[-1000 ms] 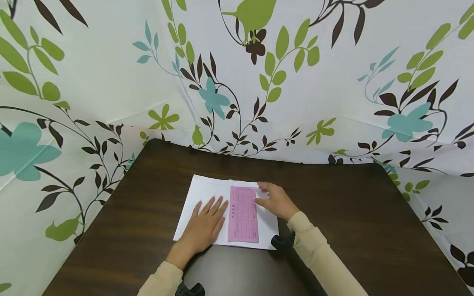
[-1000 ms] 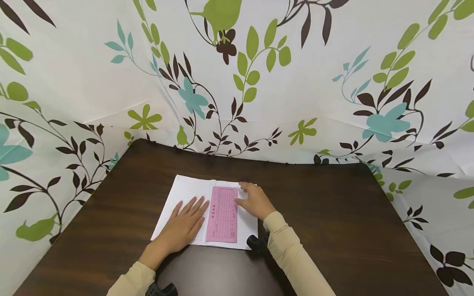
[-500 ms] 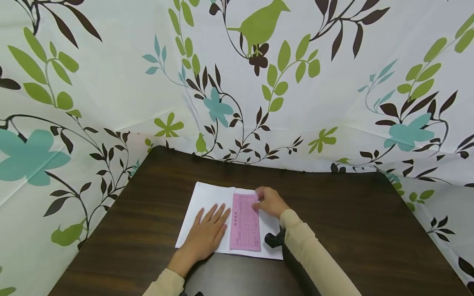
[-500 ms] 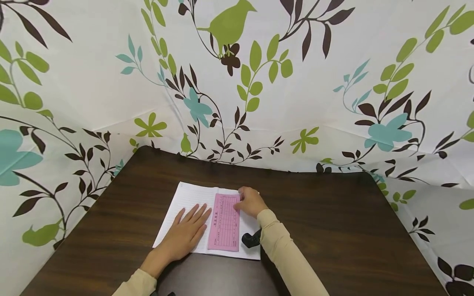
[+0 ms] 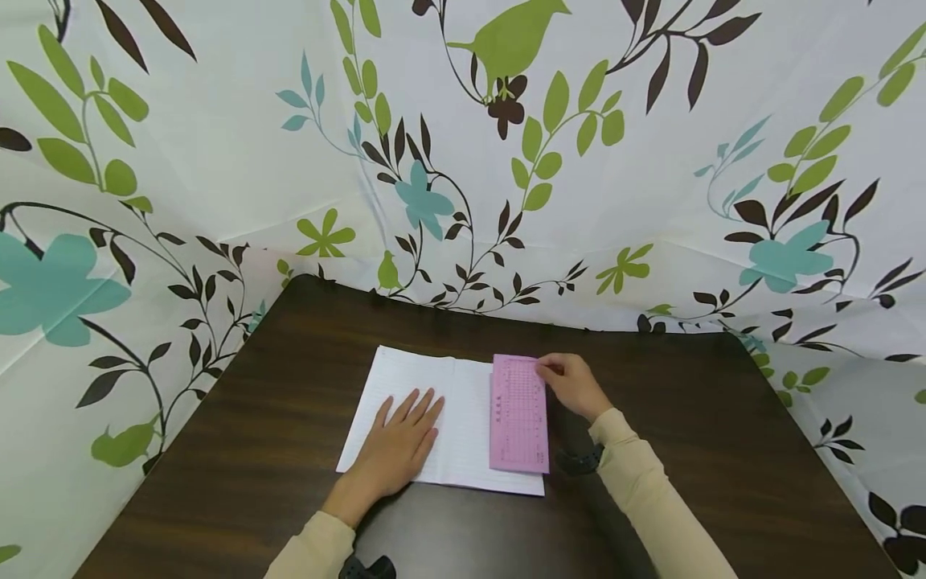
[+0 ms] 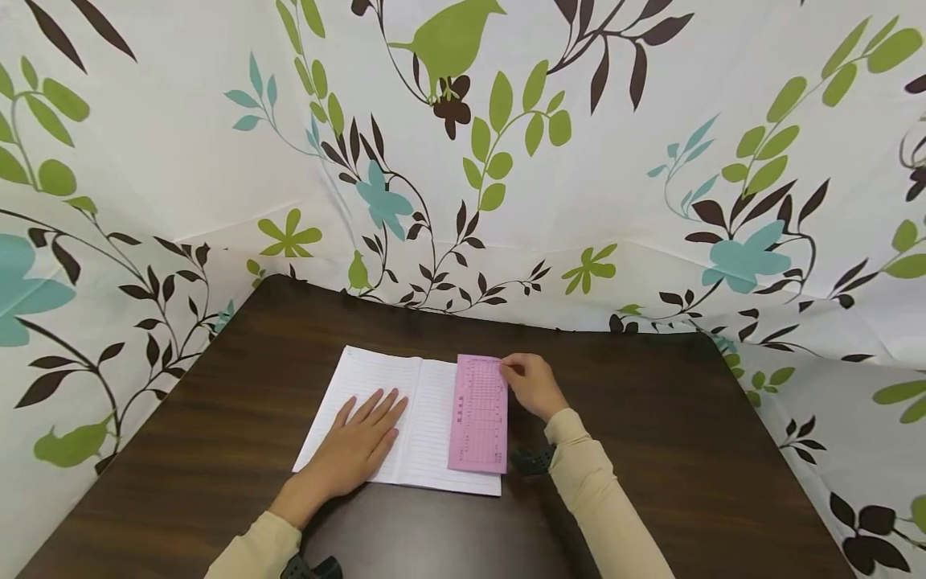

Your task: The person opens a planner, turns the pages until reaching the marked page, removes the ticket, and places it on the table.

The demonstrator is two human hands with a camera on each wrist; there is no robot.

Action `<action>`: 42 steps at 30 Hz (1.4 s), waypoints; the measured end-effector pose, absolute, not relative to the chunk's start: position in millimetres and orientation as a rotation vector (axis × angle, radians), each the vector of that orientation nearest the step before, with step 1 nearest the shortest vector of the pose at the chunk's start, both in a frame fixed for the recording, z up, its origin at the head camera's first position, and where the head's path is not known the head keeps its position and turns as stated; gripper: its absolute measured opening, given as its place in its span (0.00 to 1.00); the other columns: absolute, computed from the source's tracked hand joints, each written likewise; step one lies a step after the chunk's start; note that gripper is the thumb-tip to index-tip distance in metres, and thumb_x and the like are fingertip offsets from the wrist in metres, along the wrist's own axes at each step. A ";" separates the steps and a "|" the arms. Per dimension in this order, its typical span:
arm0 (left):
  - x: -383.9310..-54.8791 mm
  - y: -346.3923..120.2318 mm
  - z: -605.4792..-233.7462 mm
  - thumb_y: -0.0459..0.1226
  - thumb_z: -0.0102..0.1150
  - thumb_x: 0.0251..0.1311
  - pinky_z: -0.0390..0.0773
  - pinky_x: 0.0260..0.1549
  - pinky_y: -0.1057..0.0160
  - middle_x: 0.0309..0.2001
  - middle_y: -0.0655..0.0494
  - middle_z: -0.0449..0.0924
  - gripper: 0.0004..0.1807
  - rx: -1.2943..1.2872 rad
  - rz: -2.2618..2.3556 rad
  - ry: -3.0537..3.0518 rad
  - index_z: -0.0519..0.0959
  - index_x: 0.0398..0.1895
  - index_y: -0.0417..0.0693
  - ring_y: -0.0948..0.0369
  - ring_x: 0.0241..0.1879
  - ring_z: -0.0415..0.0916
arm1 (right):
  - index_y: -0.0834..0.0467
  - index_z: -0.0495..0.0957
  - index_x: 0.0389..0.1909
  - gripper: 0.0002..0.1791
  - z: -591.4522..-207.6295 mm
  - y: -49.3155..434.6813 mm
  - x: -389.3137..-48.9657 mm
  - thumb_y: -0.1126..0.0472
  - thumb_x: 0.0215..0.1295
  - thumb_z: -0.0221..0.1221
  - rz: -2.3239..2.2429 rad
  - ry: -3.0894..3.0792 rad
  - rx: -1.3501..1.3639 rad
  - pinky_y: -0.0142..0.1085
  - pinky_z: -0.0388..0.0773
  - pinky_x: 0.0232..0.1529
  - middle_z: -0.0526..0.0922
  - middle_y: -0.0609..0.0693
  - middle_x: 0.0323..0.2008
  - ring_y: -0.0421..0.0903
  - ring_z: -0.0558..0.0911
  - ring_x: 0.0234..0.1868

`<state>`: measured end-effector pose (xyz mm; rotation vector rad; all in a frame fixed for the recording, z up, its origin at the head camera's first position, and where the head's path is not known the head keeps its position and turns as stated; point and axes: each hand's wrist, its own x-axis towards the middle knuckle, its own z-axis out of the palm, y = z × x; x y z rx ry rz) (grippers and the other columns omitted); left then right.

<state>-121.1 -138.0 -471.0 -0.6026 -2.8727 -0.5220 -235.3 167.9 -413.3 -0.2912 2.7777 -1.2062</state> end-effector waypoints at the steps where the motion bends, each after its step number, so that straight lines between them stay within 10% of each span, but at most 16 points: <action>1: -121.3 -139.0 -471.0 0.43 0.48 0.78 0.54 0.71 0.34 0.76 0.46 0.67 0.27 -0.600 -0.535 -2.867 0.70 0.76 0.45 0.45 0.76 0.60 | 0.67 0.84 0.52 0.12 -410.1 177.1 -236.7 0.65 0.77 0.56 -1.185 2.799 -0.286 0.43 0.76 0.45 0.85 0.58 0.44 0.52 0.79 0.43; 15: -123.4 -140.1 -472.0 0.44 0.46 0.79 0.50 0.74 0.35 0.78 0.48 0.63 0.28 -0.597 -0.509 -2.932 0.67 0.78 0.46 0.47 0.79 0.56 | 0.73 0.81 0.53 0.16 -416.3 270.8 -227.6 0.64 0.77 0.54 -0.881 2.871 -0.140 0.56 0.79 0.50 0.83 0.67 0.49 0.60 0.81 0.50; 42: -122.6 -138.2 -470.2 0.45 0.46 0.80 0.47 0.75 0.36 0.78 0.47 0.62 0.28 -0.587 -0.555 -2.945 0.66 0.78 0.46 0.47 0.79 0.54 | 0.69 0.80 0.45 0.11 -434.4 276.7 -224.1 0.63 0.72 0.58 -0.810 2.969 0.105 0.53 0.78 0.42 0.83 0.65 0.41 0.58 0.80 0.39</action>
